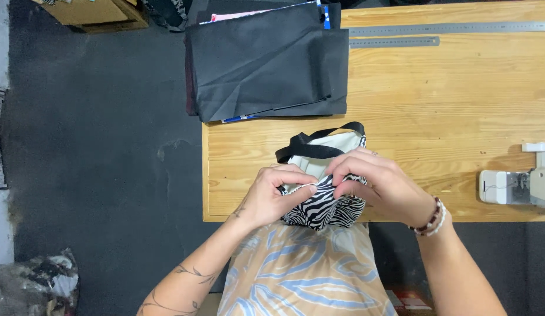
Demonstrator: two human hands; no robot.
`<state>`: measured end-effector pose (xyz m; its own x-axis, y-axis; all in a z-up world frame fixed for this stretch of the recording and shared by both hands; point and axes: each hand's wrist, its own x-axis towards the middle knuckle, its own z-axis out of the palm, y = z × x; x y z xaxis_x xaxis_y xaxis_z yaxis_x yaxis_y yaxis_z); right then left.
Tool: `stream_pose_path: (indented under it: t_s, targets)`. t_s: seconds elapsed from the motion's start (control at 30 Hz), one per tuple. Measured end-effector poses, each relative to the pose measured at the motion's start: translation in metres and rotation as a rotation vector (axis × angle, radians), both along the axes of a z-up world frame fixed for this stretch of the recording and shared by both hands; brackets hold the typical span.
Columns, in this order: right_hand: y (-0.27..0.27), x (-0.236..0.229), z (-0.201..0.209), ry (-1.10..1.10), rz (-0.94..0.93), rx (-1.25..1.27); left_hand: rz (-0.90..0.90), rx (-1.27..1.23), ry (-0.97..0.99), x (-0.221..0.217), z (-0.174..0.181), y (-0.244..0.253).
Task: The person is sewing a zebra-print bag with black handles. They align the handles to the bag's opening, pin them in place, and use a sewing machine to stitch the fabric. The person also uses scissors to trim excess threads from the handles.
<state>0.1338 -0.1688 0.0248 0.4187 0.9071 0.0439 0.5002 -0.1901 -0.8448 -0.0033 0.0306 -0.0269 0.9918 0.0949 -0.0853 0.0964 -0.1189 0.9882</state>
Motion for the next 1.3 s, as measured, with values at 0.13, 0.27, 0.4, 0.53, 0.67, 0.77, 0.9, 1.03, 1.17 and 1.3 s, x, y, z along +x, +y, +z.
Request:
stream_pose_path:
  t_s: [0.13,0.27,0.4,0.53,0.67,0.77,0.9,1.03,1.17,1.3]
  targets:
    - [0.007,0.007,0.004,0.177,0.024,-0.121,0.011,0.018,-0.005,-0.002,-0.005,0.001]
    - [0.004,0.013,-0.008,0.299,0.069,-0.291,0.012,0.037,-0.015,-0.003,-0.004,0.002]
    - [0.0,0.015,-0.016,0.29,0.075,-0.302,0.007,0.069,-0.02,-0.002,0.0,0.002]
    - [-0.003,0.016,-0.021,0.237,0.045,-0.293,0.01,0.093,0.027,-0.002,0.006,0.004]
    - [-0.005,0.012,-0.026,0.168,0.024,-0.234,0.014,0.149,0.117,-0.002,0.012,0.001]
    - [-0.003,0.01,-0.024,0.149,0.009,-0.199,0.016,0.199,0.19,-0.003,0.019,0.0]
    - [-0.003,0.006,-0.024,0.16,-0.026,-0.168,0.009,0.134,0.223,0.0,0.022,0.002]
    - [-0.009,0.004,-0.037,0.181,-0.061,-0.146,-0.04,-0.039,0.273,0.003,0.02,0.01]
    - [-0.011,0.0,-0.038,0.204,-0.061,-0.113,-0.186,-0.187,0.266,0.004,0.008,0.013]
    - [-0.013,-0.002,-0.038,0.2,-0.053,-0.089,-0.255,-0.312,0.287,0.005,-0.007,0.015]
